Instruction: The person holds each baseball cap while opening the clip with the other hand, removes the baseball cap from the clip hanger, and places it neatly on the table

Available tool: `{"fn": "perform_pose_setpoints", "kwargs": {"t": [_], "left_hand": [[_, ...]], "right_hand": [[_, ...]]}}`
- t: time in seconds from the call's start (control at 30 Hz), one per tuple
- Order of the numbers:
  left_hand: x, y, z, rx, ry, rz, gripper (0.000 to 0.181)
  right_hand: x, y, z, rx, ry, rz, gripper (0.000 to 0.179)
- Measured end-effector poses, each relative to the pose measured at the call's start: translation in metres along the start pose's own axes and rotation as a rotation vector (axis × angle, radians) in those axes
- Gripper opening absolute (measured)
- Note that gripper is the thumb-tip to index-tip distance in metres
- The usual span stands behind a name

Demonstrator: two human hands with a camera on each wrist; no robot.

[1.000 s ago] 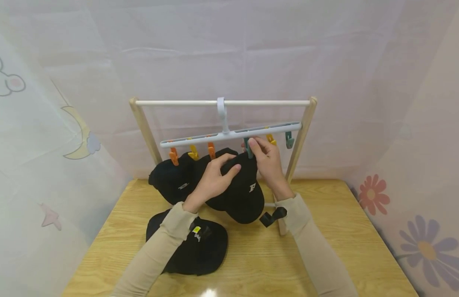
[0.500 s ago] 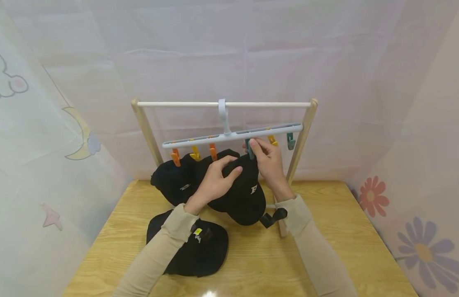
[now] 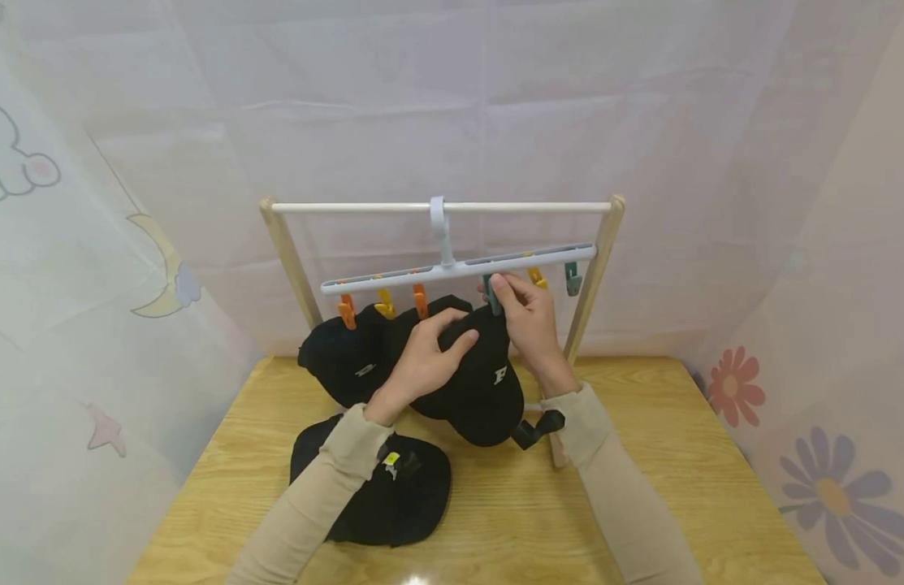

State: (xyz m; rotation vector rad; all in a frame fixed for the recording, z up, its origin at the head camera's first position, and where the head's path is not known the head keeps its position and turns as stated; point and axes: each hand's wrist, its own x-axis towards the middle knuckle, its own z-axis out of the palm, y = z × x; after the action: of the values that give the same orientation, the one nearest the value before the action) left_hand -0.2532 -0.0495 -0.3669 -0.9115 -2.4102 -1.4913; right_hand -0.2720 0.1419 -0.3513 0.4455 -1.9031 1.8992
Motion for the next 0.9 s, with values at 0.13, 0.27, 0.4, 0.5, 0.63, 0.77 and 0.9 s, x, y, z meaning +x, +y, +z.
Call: {"fn": "perform_pose_setpoints", "kwargs": {"t": [0.13, 0.27, 0.4, 0.5, 0.63, 0.77, 0.9], "left_hand": [[-0.0002, -0.0015, 0.0008, 0.004, 0.001, 0.008, 0.036], [-0.0008, -0.0022, 0.0009, 0.008, 0.005, 0.013, 0.035], [-0.0013, -0.0017, 0.0008, 0.010, 0.008, 0.012, 0.034], [-0.0019, -0.0008, 0.0008, 0.013, 0.009, 0.006, 0.034], [-0.0027, -0.0002, 0.0013, 0.015, 0.007, -0.003, 0.034], [-0.0028, -0.0015, 0.0022, 0.017, 0.006, -0.002, 0.034], [-0.0030, -0.0024, 0.0029, 0.016, 0.007, 0.003, 0.033]], "right_hand": [[0.0002, -0.0010, 0.0005, -0.012, 0.004, 0.006, 0.044], [0.0006, -0.0019, 0.0012, -0.019, 0.009, 0.010, 0.044], [0.0010, -0.0010, 0.0011, -0.022, 0.012, 0.016, 0.043], [0.0010, -0.0008, 0.0008, -0.024, 0.016, 0.019, 0.042], [0.0012, -0.0002, 0.0007, -0.021, 0.020, 0.018, 0.042], [0.0010, 0.0003, 0.0006, -0.015, 0.021, 0.020, 0.043], [0.0007, 0.0006, 0.0004, -0.009, 0.024, 0.021, 0.043]]}}
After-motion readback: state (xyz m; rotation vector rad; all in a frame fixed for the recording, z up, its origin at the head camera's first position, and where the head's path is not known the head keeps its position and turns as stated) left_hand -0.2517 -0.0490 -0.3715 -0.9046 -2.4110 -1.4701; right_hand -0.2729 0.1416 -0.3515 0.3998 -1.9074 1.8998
